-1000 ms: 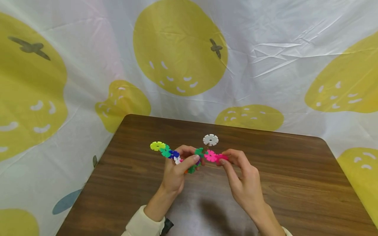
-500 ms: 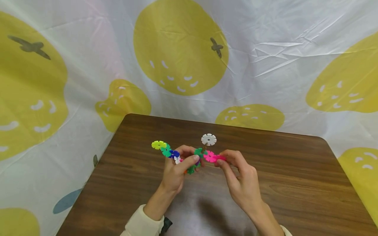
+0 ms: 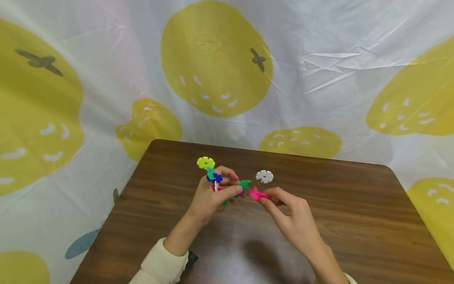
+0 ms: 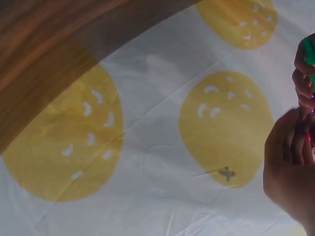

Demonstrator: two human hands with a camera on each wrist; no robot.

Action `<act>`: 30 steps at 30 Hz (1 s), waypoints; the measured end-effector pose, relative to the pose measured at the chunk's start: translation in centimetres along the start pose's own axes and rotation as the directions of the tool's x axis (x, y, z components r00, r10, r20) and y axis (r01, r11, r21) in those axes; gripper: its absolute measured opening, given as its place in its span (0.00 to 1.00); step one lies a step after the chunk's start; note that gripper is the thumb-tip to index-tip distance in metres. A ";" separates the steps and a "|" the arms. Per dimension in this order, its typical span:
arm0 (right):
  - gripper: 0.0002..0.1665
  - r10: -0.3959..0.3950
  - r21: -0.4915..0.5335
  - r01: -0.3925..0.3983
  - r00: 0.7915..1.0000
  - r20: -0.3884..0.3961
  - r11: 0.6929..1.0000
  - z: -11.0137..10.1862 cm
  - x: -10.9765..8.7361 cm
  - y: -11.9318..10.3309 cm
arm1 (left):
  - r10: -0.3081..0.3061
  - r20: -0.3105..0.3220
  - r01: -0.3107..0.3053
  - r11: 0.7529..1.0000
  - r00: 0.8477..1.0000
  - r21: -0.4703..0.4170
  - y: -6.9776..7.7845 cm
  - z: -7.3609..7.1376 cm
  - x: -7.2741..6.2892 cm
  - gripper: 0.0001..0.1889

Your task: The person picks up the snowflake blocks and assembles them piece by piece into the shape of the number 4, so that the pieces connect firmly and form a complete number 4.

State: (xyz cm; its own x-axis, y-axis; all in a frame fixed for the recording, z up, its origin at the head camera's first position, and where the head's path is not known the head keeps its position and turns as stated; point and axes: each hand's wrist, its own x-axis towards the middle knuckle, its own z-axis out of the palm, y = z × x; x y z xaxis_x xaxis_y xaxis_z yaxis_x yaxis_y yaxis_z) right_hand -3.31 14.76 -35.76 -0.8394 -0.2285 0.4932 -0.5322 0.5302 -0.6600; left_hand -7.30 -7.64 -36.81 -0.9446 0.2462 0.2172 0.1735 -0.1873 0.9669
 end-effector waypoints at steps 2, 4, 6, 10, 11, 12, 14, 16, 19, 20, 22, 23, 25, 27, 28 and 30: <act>0.06 0.046 0.036 -0.048 0.997 0.059 0.998 0.1 -0.4 0.4 | -0.029 0.045 0.026 0.998 0.999 0.058 0.4 -0.2 0.3 0.13; 0.05 0.082 0.069 -0.089 0.991 0.105 0.994 0.3 -0.8 0.8 | -0.059 0.104 0.048 0.994 0.993 0.102 0.9 -0.4 0.6 0.13; 0.04 0.106 0.096 -0.118 0.987 0.120 0.988 0.6 -1.1 1.2 | -0.092 0.157 0.067 0.985 0.983 0.159 1.3 -0.5 0.9 0.13; 0.04 0.142 0.180 -0.158 0.985 0.097 0.971 1.4 -1.8 1.8 | -0.164 0.221 0.098 0.954 0.962 0.282 2.2 -0.6 1.5 0.14; 0.04 0.145 0.207 -0.160 0.986 0.086 0.965 1.5 -1.9 1.9 | -0.179 0.229 0.104 0.946 0.957 0.306 2.4 -0.6 1.6 0.15; 0.04 0.146 0.232 -0.159 0.987 0.072 0.960 1.7 -2.0 2.0 | -0.191 0.235 0.108 0.939 0.953 0.326 2.7 -0.6 1.7 0.16; 0.05 0.146 0.281 -0.153 0.988 0.045 0.947 2.0 -2.2 2.1 | -0.212 0.242 0.117 0.928 0.947 0.353 3.2 -0.5 1.8 0.17; 0.05 0.139 0.319 -0.139 0.990 0.022 0.938 2.3 -2.3 2.2 | -0.223 0.248 0.122 0.923 0.943 0.364 3.6 -0.5 2.0 0.18; 0.06 0.134 0.363 -0.125 0.991 0.001 0.923 2.6 -2.3 2.2 | -0.226 0.254 0.113 0.913 0.940 0.392 4.2 -0.5 2.1 0.18; 0.06 0.135 0.373 -0.124 0.991 -0.003 0.920 2.7 -2.3 2.2 | -0.225 0.258 0.107 0.909 0.940 0.402 4.3 -0.4 2.1 0.19; 0.06 0.139 0.385 -0.124 0.990 -0.011 0.914 2.8 -2.3 2.2 | -0.219 0.266 0.089 0.899 0.939 0.428 4.5 -0.4 2.2 0.19; 0.06 0.143 0.390 -0.126 0.990 -0.015 0.912 2.9 -2.4 2.2 | -0.214 0.271 0.077 0.895 0.938 0.440 4.6 -0.4 2.2 0.19; 0.07 0.149 0.390 -0.129 0.989 -0.021 0.912 2.9 -2.4 2.2 | -0.207 0.279 0.061 0.889 0.938 0.454 4.7 -0.4 2.3 0.19; 0.07 0.153 0.387 -0.131 0.988 -0.027 0.913 3.0 -2.4 2.2 | -0.200 0.282 0.049 0.885 0.938 0.463 4.7 -0.4 2.3 0.19; 0.07 0.152 0.385 -0.129 0.988 -0.030 0.914 3.0 -2.4 2.1 | -0.197 0.282 0.047 0.885 0.939 0.463 4.7 -0.4 2.2 0.19; 0.07 0.147 0.386 -0.121 0.988 -0.038 0.914 3.0 -2.4 2.1 | -0.189 0.282 0.045 0.892 0.940 0.449 4.8 -0.6 2.1 0.20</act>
State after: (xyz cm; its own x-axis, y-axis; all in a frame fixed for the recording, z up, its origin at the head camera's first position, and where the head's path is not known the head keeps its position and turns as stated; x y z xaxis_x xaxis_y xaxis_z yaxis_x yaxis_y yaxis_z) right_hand -2.72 14.01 -40.05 -0.9036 -0.1166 0.4122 -0.4278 0.1973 -0.8821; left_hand -8.63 -8.59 -31.79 -0.8425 0.5355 0.0593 0.2379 0.2710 0.9327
